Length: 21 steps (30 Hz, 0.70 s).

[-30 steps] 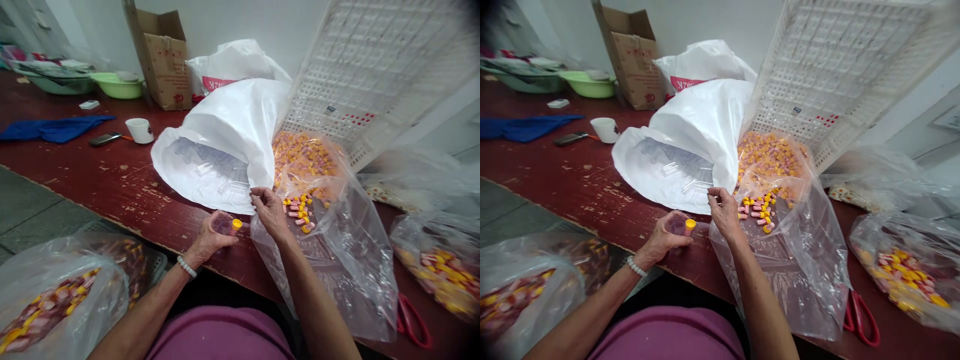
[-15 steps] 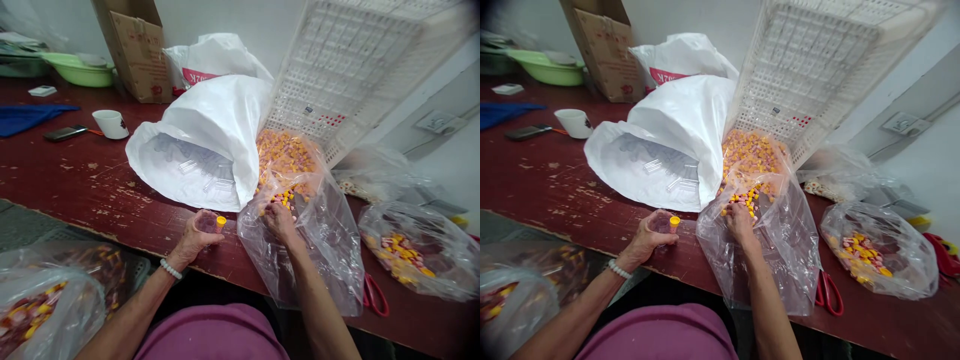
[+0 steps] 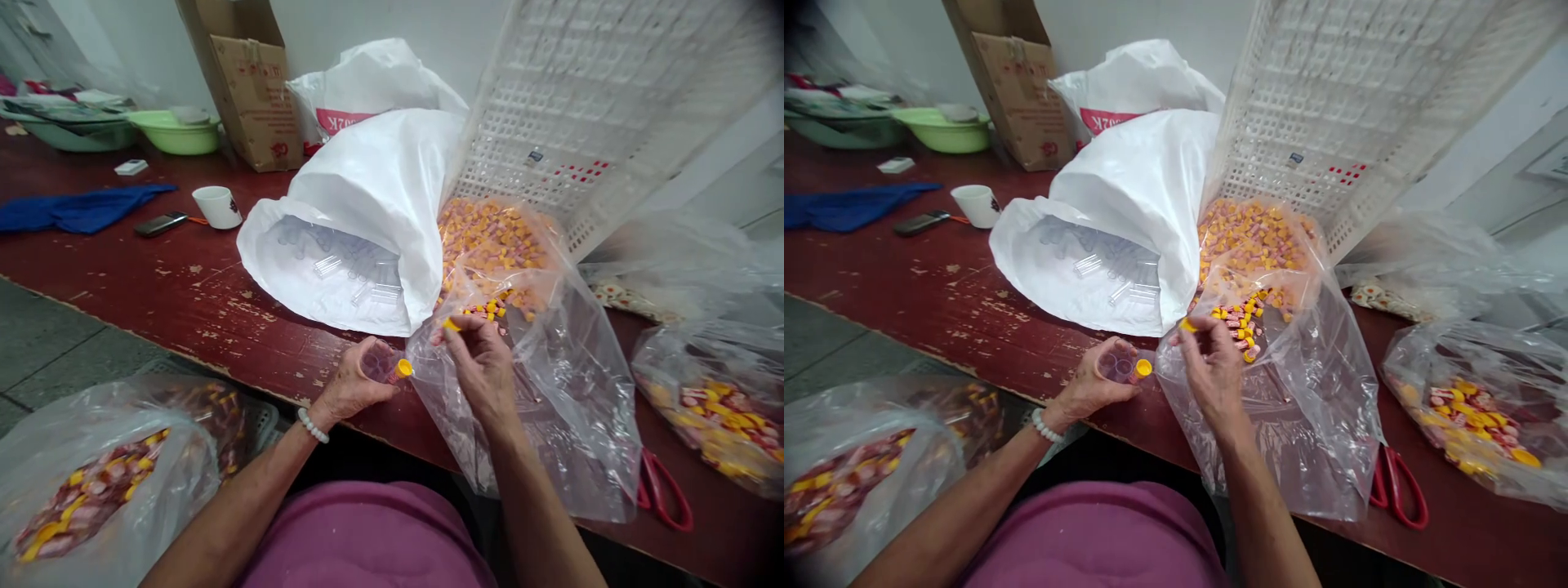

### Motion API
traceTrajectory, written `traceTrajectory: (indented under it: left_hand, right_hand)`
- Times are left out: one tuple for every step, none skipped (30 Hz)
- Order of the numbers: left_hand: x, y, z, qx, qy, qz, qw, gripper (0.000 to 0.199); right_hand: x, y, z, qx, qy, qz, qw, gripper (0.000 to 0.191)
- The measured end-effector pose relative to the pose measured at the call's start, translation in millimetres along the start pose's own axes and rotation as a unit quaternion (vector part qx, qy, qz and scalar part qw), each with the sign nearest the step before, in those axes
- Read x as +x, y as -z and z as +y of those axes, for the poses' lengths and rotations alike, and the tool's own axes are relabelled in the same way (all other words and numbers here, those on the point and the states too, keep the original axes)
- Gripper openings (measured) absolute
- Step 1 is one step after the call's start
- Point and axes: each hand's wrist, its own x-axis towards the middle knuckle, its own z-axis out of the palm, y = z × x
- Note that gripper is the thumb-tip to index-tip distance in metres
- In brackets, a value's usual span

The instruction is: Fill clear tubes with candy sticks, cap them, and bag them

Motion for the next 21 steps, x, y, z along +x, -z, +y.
traceTrajectory:
  left_hand:
    - [-1.6, -2.4, 3.2, 0.024, -0.012, -0.006, 1.0, 0.039]
    - [-3.2, -4.3, 6.2, 0.042, -0.021, -0.011, 0.999, 0.038]
    - [-4.7, -5.7, 8.8, 0.053, -0.024, -0.016, 0.998, 0.037]
    - [-6.1, -6.5, 10.6, 0.058, -0.024, -0.02, 0.998, 0.037]
    - [-7.2, -6.8, 11.5, 0.056, -0.023, -0.023, 0.998, 0.037]
    - [-8.1, -6.8, 11.4, 0.052, -0.023, -0.024, 0.998, 0.037]
    - [-8.7, -6.6, 10.6, 0.048, -0.025, -0.026, 0.998, 0.037]
    - [-9.0, -6.3, 9.2, 0.045, -0.029, -0.027, 0.998, 0.036]
    - [-9.0, -5.9, 7.6, 0.043, -0.034, -0.026, 0.998, 0.035]
    - [-8.9, -5.6, 6.1, 0.041, -0.037, -0.024, 0.998, 0.035]
    - [-8.6, -5.3, 4.8, 0.039, -0.037, -0.023, 0.998, 0.035]
    - [-8.3, -5.0, 3.9, 0.038, -0.036, -0.024, 0.998, 0.036]
    - [-8.1, -4.6, 3.3, 0.037, -0.036, -0.026, 0.998, 0.038]
    - [-7.9, -4.3, 2.9, 0.039, -0.038, -0.029, 0.998, 0.039]
    - [-7.8, -4.0, 2.3, 0.044, -0.039, -0.037, 0.998, 0.039]
    - [-7.7, -3.8, 1.5, 0.05, -0.041, -0.044, 0.997, 0.037]
    - [-7.6, -3.7, 0.2, 0.053, -0.039, -0.046, 0.997, 0.036]
    - [-7.3, -3.7, -1.5, 0.05, -0.031, -0.045, 0.997, 0.035]
    - [-6.8, -3.8, -3.6, 0.038, -0.017, -0.039, 0.998, 0.035]
    - [-6.1, -3.9, -5.9, 0.016, 0.0, -0.028, 0.999, 0.036]
    - [-5.3, -3.8, -8.3, -0.012, 0.017, -0.015, 1.0, 0.038]
  right_hand:
    - [-5.8, -5.6, -9.6, 0.031, 0.011, -0.019, 0.999, 0.02]
    - [-10.8, -10.6, -17.0, 0.038, 0.021, -0.03, 0.999, 0.017]
    - [-14.9, -14.6, -21.8, 0.027, 0.03, -0.034, 0.999, 0.015]
    - [-18.0, -17.0, -24.1, 0.008, 0.038, -0.034, 0.999, 0.012]
    - [-20.1, -18.0, -24.4, -0.009, 0.044, -0.035, 0.998, 0.011]
    - [-21.4, -17.6, -23.3, -0.02, 0.053, -0.047, 0.997, 0.01]
    - [-22.0, -16.1, -21.3, -0.027, 0.064, -0.068, 0.995, 0.01]
    - [-22.4, -14.2, -19.0, -0.03, 0.077, -0.094, 0.992, 0.011]
    - [-22.7, -12.1, -16.7, -0.032, 0.089, -0.117, 0.989, 0.012]
    - [-23.3, -10.4, -14.7, -0.033, 0.098, -0.13, 0.986, 0.015]
    - [-24.3, -9.3, -13.1, -0.034, 0.102, -0.133, 0.985, 0.018]
    - [-26.0, -9.0, -12.1, -0.037, 0.102, -0.125, 0.986, 0.02]
    - [-28.1, -9.4, -11.5, -0.042, 0.102, -0.114, 0.987, 0.021]
    - [-30.6, -10.5, -11.4, -0.048, 0.105, -0.111, 0.987, 0.021]
    - [-33.2, -11.9, -11.7, -0.058, 0.111, -0.118, 0.985, 0.02]
    - [-35.3, -13.2, -12.0, -0.071, 0.119, -0.131, 0.982, 0.02]
    - [-36.4, -13.9, -12.0, -0.083, 0.127, -0.148, 0.977, 0.021]
    - [-36.0, -13.6, -11.2, -0.092, 0.135, -0.164, 0.973, 0.022]
    - [-33.9, -12.0, -9.2, -0.097, 0.139, -0.169, 0.971, 0.021]
    - [-29.6, -9.1, -5.6, -0.099, 0.139, -0.156, 0.973, 0.021]
    - [-23.4, -5.0, 0.0, -0.106, 0.13, -0.124, 0.978, 0.023]
